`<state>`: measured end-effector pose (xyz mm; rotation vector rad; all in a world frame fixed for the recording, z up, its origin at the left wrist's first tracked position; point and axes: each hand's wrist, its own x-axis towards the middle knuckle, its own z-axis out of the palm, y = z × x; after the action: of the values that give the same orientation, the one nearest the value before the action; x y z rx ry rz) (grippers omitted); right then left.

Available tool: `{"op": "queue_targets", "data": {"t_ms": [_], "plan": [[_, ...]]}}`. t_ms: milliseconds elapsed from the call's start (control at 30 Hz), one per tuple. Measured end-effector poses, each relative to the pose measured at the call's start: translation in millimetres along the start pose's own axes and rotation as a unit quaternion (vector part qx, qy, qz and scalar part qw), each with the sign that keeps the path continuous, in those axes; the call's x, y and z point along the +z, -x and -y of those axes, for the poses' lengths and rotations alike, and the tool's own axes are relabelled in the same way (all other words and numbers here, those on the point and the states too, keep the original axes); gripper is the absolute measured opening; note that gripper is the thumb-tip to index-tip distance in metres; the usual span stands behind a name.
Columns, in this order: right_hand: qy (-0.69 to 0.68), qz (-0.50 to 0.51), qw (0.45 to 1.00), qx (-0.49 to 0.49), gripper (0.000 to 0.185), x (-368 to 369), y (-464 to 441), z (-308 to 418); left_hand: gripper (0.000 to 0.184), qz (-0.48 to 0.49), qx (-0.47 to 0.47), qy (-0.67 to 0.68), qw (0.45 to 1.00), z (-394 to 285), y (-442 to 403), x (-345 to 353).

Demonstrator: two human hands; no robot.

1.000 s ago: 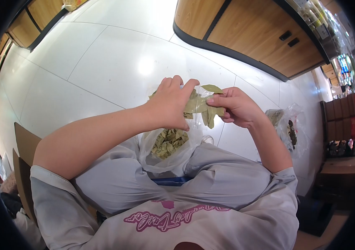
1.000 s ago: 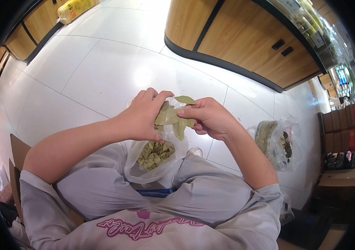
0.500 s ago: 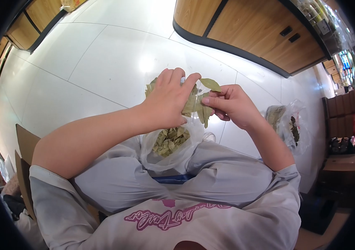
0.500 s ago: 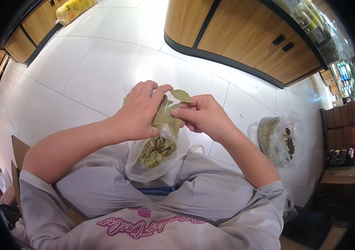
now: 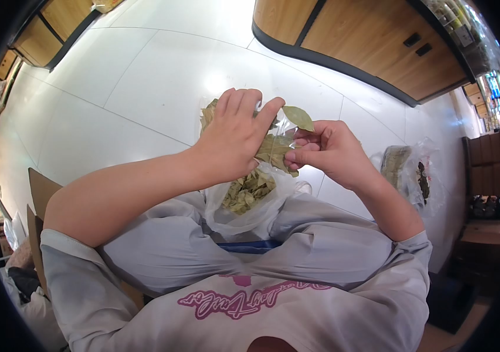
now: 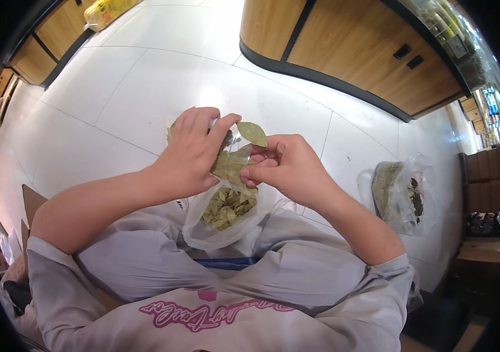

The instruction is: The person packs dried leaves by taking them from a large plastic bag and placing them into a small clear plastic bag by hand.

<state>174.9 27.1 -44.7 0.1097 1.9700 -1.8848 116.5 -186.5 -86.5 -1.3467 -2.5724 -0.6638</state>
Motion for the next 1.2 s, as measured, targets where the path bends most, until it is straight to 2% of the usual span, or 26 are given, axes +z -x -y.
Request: {"op": "queue_targets", "data": {"t_ms": [67,133,233,367,433,767,967,1033,1200], "plan": [[0.023,0.018,1.000,0.004,0.023,-1,-2,-2,0.096,-0.001,-0.001,0.003,1.000,0,1,1],[-0.005,-0.005,0.999,0.035,0.023,1,-3,-2,0.095,0.016,-0.018,0.017,1.000,0,2,3],[-0.069,-0.017,0.997,0.027,0.024,3,-1,2,0.095,0.018,-0.026,0.026,0.999,0,3,4],[-0.085,-0.025,0.996,0.021,0.026,-5,4,9,0.095,0.017,-0.014,0.038,0.999,0,1,4],[-0.078,-0.018,0.996,0.039,0.027,-12,8,15,0.096,0.008,-0.015,0.036,0.999,1,0,5],[0.018,-0.007,1.000,0.008,0.029,-30,14,23,0.096,0.008,-0.026,0.066,0.997,1,-1,3],[0.014,-0.007,1.000,0.014,0.029,-20,9,13,0.092,0.009,-0.023,0.037,0.999,1,1,8],[0.018,-0.008,1.000,0.019,0.028,-18,7,12,0.097,0.020,-0.016,0.053,0.998,-1,0,7],[0.006,0.021,0.999,0.036,0.022,-16,3,7,0.096,0.026,-0.013,0.050,0.998,-3,0,6]]}}
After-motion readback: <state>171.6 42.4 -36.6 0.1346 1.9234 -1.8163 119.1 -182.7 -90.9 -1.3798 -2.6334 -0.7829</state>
